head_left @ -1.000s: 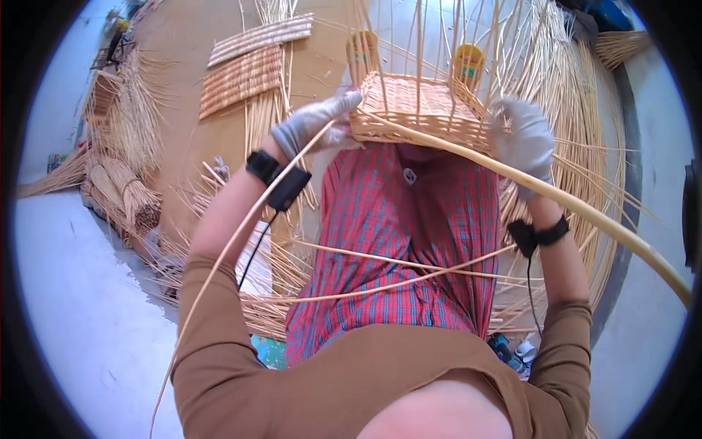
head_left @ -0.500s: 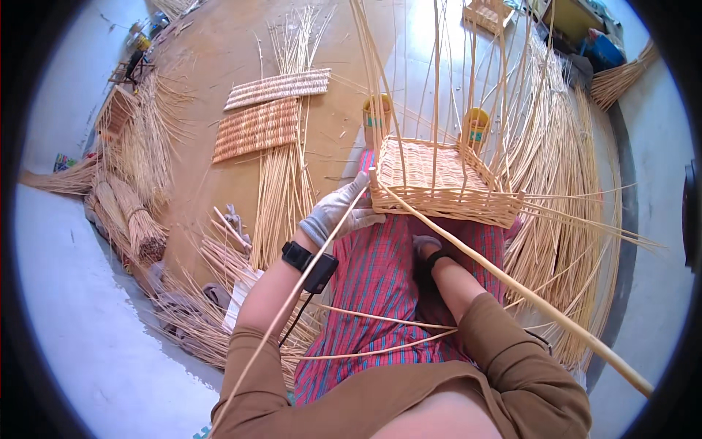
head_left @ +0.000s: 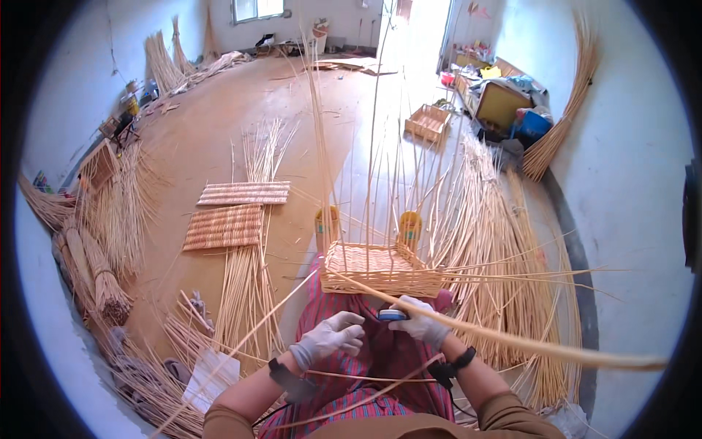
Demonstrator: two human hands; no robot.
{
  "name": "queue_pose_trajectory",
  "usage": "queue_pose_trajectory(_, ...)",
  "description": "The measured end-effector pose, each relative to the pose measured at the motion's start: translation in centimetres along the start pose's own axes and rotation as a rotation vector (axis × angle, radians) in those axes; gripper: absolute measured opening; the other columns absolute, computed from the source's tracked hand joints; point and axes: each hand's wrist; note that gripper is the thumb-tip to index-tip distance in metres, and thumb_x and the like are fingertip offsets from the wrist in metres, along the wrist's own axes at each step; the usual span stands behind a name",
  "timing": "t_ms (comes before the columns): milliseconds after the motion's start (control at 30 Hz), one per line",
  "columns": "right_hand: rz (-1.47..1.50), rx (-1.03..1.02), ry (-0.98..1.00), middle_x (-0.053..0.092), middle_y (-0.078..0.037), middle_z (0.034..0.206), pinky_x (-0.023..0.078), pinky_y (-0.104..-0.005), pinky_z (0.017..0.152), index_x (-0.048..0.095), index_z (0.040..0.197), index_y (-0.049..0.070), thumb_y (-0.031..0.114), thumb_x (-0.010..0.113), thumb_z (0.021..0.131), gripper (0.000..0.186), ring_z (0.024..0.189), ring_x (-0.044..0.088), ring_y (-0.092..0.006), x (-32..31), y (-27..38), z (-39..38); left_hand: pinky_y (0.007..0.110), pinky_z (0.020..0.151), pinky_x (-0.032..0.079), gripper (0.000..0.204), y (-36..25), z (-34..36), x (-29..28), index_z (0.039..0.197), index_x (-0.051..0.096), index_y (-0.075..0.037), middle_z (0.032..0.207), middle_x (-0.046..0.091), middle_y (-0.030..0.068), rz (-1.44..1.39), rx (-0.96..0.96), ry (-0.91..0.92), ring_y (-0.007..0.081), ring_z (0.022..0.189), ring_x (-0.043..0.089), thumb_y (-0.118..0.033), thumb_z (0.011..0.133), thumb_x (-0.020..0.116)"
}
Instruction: The person is weaving a wicker basket using long willow branches on a workshop floor.
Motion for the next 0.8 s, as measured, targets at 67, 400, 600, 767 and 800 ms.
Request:
queue_pose_trajectory(67, 0.428, -0.055, -0.087, 0.071, -0.006, 0.113, 0.053, -0.0327, 0.100, 0.061, 0.115, 0.007, 0.009, 0.085, 0.086, 0.037, 0.113, 0.066, -0.0162, 0.2, 0.3, -2.9, 0.036, 0.090, 0.061, 0.045, 0.6, 1.1, 2.4, 0.145, 0.047, -0.004, 0.119, 0.063, 0.0106, -0.099, -0.038, 0.048, 0.0193, 0.100, 0.069, -0.027, 0.109, 0.060)
queue_pose_trajectory(400, 0.012, -0.077, -0.136, 0.071, -0.016, 0.104, 0.057, -0.0395, 0.085, 0.057, 0.116, 0.005, 0.037, 0.088, 0.082, 0.056, 0.099, 0.072, -0.0268, 2.8, 3.1, -6.7, 0.037, 0.080, 0.063, 0.030, 2.2, 0.9, 6.1, 0.123, 0.053, -0.004, 0.108, 0.069, 0.0115, 0.094, 0.123, 0.021, 0.0212, 0.092, 0.072, -0.025, 0.105, 0.067)
queue_pose_trajectory(600, -0.078, -0.171, -0.065, 0.070, -0.021, 0.093, 0.057, -0.0445, 0.078, 0.061, 0.104, 0.007, 0.048, 0.079, 0.088, 0.048, 0.090, 0.072, -0.0386, 2.6, 4.1, -6.0, 0.030, 0.060, 0.057, 0.025, 2.8, -0.8, 4.9, 0.114, 0.057, -0.009, 0.085, 0.070, 0.0055, 0.061, 0.107, 0.095, 0.0152, 0.071, 0.071, -0.029, 0.104, 0.068)
queue_pose_trajectory(767, 0.206, -0.076, -0.084, 0.076, -0.016, 0.090, 0.062, -0.0380, 0.075, 0.073, 0.114, 0.007, 0.022, 0.071, 0.096, 0.024, 0.082, 0.078, -0.0250, -3.6, 2.6, -4.4, 0.024, 0.053, 0.053, 0.016, 0.8, -1.5, -1.3, 0.116, 0.062, -0.011, 0.088, 0.073, 0.0036, -0.155, 0.207, -0.087, 0.0121, 0.070, 0.071, -0.023, 0.106, 0.064)
queue_pose_trajectory(800, -0.249, 0.009, -0.108, 0.076, -0.014, 0.090, 0.062, -0.0351, 0.069, 0.076, 0.101, 0.005, 0.020, 0.071, 0.097, 0.017, 0.077, 0.076, -0.0212, -6.0, 2.5, -3.4, 0.023, 0.053, 0.053, 0.019, -0.3, -1.4, -3.6, 0.119, 0.064, -0.010, 0.091, 0.074, 0.0044, 0.039, 0.175, -0.081, 0.0120, 0.069, 0.070, -0.025, 0.106, 0.065)
Point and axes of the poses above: each hand's wrist, its own z-axis towards the middle knuckle, its own x-axis out of the palm, y = z × x
